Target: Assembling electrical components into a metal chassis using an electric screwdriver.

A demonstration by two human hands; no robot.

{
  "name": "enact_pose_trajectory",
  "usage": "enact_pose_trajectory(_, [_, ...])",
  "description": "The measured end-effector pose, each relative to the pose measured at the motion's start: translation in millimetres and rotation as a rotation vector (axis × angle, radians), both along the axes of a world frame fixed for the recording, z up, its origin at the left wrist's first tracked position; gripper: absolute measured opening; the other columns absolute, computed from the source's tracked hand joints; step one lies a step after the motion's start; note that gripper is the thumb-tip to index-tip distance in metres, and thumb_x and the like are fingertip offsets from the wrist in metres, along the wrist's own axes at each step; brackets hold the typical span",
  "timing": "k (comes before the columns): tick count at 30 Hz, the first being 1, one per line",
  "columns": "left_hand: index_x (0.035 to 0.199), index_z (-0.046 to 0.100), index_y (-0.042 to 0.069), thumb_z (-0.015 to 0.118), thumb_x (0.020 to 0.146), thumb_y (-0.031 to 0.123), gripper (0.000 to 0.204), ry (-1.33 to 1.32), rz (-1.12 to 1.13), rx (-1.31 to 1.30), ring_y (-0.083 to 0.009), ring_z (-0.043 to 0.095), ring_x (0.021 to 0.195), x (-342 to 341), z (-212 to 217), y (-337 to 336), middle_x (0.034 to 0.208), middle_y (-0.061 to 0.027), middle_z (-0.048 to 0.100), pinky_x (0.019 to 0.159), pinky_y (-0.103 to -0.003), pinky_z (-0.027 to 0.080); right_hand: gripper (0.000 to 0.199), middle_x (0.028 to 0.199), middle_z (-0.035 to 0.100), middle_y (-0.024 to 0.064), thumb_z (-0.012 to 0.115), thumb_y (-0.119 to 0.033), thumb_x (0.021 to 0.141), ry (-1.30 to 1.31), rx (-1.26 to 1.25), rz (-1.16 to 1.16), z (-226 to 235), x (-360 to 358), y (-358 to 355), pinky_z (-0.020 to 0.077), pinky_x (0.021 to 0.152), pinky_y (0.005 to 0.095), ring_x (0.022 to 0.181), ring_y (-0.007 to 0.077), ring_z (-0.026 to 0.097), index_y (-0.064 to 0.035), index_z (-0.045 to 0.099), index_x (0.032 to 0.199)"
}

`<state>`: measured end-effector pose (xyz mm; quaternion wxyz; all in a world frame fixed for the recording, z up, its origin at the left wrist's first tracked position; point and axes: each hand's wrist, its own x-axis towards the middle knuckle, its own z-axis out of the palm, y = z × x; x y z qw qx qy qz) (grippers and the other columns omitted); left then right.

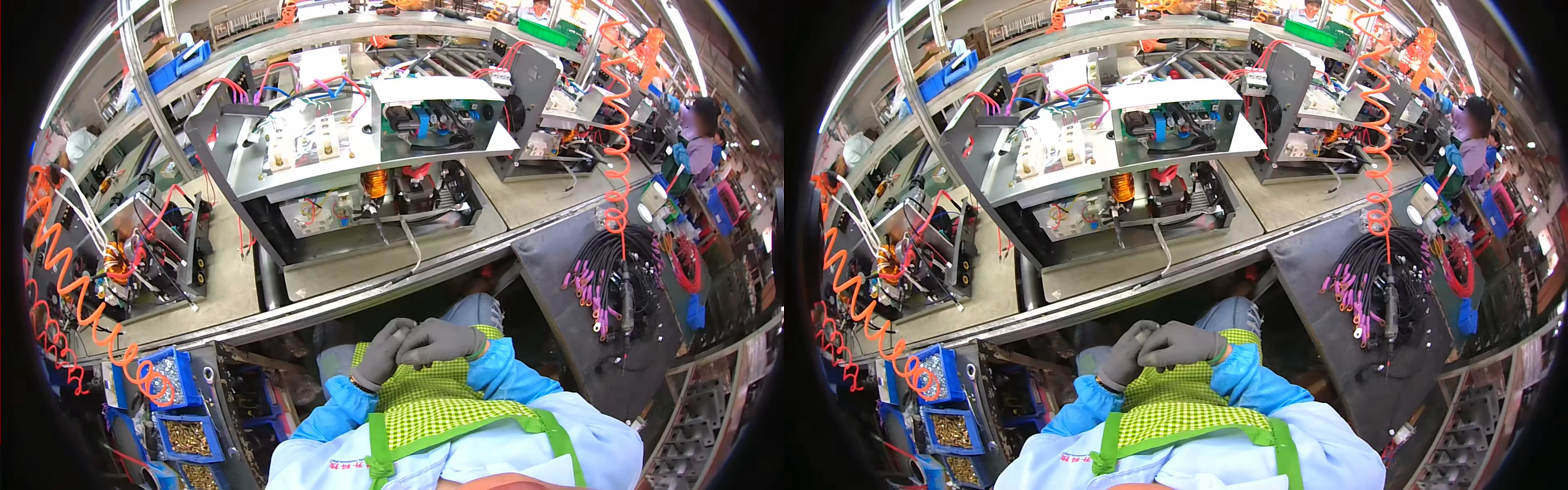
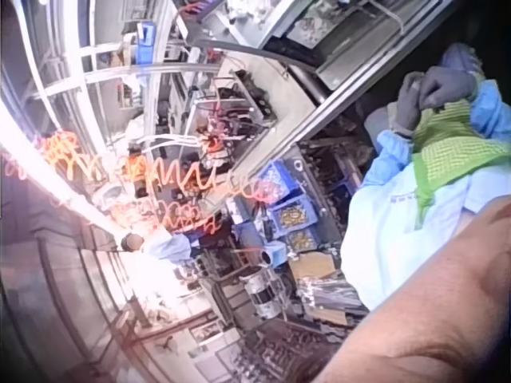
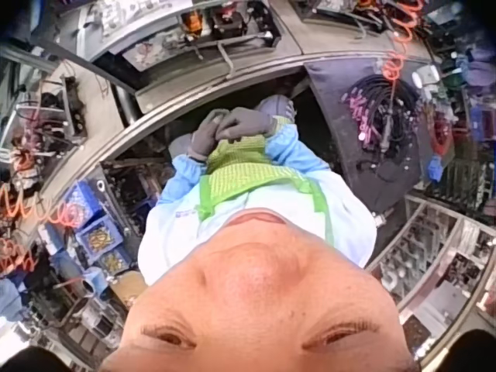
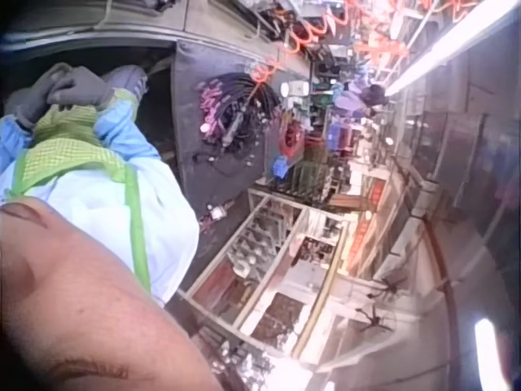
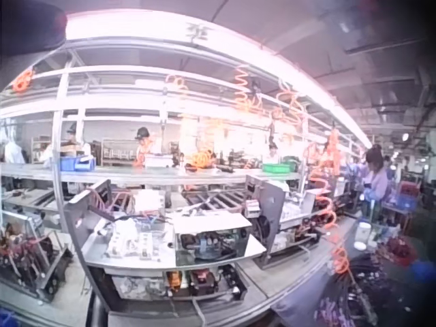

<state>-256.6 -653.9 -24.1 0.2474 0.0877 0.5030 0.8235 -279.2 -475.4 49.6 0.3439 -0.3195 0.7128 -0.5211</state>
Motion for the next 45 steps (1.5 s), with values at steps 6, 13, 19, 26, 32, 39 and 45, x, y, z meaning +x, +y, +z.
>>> enact_pose_trajectory(6, [0.114, 0.050, -0.002, 0.046, 0.098, 0.027, 0.033, -0.066, -0.154, 0.213, -0.0190, 0.062, 0.083, -2, 4, -11, 0.097, -0.0125, 0.061, 0.074, -0.029, 0.052, 0.028, 0.081, 0.069, 0.0105, 0.060, -0.025, 0.090, 0.012, -0.047, 0.027, 10, 6, -7, 0.0524, 0.061, 0.0268, 0.067, 0.0144, 0.066, -0.0021, 0.070, 0.103])
enact_pose_trajectory(13, [0.116, 0.049, -0.001, 0.046, 0.098, 0.031, 0.037, -0.074, -0.124, 0.269, -0.0180, 0.061, 0.085, 3, 6, -5, 0.098, -0.0119, 0.061, 0.076, -0.029, 0.051, 0.028, 0.076, 0.068, 0.0112, 0.059, -0.025, 0.090, -0.004, 0.028, -0.023, 13, 5, -6, 0.0518, 0.060, 0.0262, 0.065, 0.0137, 0.065, -0.0014, 0.070, 0.101])
enact_pose_trajectory(19, [0.111, 0.053, -0.001, 0.047, 0.096, 0.026, 0.031, -0.034, -0.059, 0.126, -0.0144, 0.059, 0.086, -1, 1, -7, 0.097, -0.0092, 0.060, 0.076, -0.026, 0.049, 0.027, 0.078, 0.069, 0.0108, 0.059, -0.024, 0.090, 0.024, -0.034, -0.037, 9, 8, -11, 0.0520, 0.060, 0.0263, 0.066, 0.0131, 0.065, -0.0016, 0.070, 0.101])
enact_pose_trajectory(26, [0.094, 0.053, 0.003, 0.050, 0.095, 0.023, 0.021, -0.115, 0.019, 0.174, -0.0109, 0.055, 0.074, 1, -3, -4, 0.086, -0.0058, 0.058, 0.067, -0.024, 0.047, 0.025, 0.078, 0.068, 0.0094, 0.059, -0.021, 0.089, -0.040, -0.010, -0.108, 4, 9, -13, 0.0519, 0.060, 0.0259, 0.066, 0.0139, 0.065, -0.0001, 0.070, 0.098])
enact_pose_trajectory(32, [0.101, 0.055, 0.001, 0.051, 0.096, 0.026, 0.026, -0.127, 0.155, 0.103, -0.0108, 0.056, 0.077, 1, 6, 1, 0.087, -0.0055, 0.059, 0.066, -0.024, 0.047, 0.023, 0.074, 0.067, 0.0105, 0.062, -0.021, 0.086, 0.128, 0.004, -0.195, 0, 11, -17, 0.0503, 0.058, 0.0286, 0.064, 0.0160, 0.065, -0.0010, 0.069, 0.093])
enact_pose_trajectory(39, [0.098, 0.055, 0.004, 0.054, 0.095, 0.027, 0.024, -0.052, 0.105, 0.031, -0.0073, 0.052, 0.076, 1, 3, -7, 0.084, -0.0005, 0.055, 0.067, -0.022, 0.044, 0.022, 0.075, 0.065, 0.0124, 0.062, -0.023, 0.086, 0.274, 0.015, -0.175, 0, 20, -27, 0.0501, 0.060, 0.0334, 0.066, 0.0229, 0.064, -0.0024, 0.068, 0.091])
enact_pose_trajectory(45, [0.098, 0.055, 0.004, 0.053, 0.096, 0.028, 0.024, -0.087, 0.104, 0.093, -0.0072, 0.052, 0.077, 4, -4, -8, 0.085, -0.0006, 0.056, 0.068, -0.023, 0.045, 0.021, 0.076, 0.065, 0.0120, 0.063, -0.023, 0.085, 0.317, 0.033, -0.156, 4, 21, -30, 0.0503, 0.063, 0.0344, 0.069, 0.0241, 0.064, -0.0038, 0.069, 0.091])
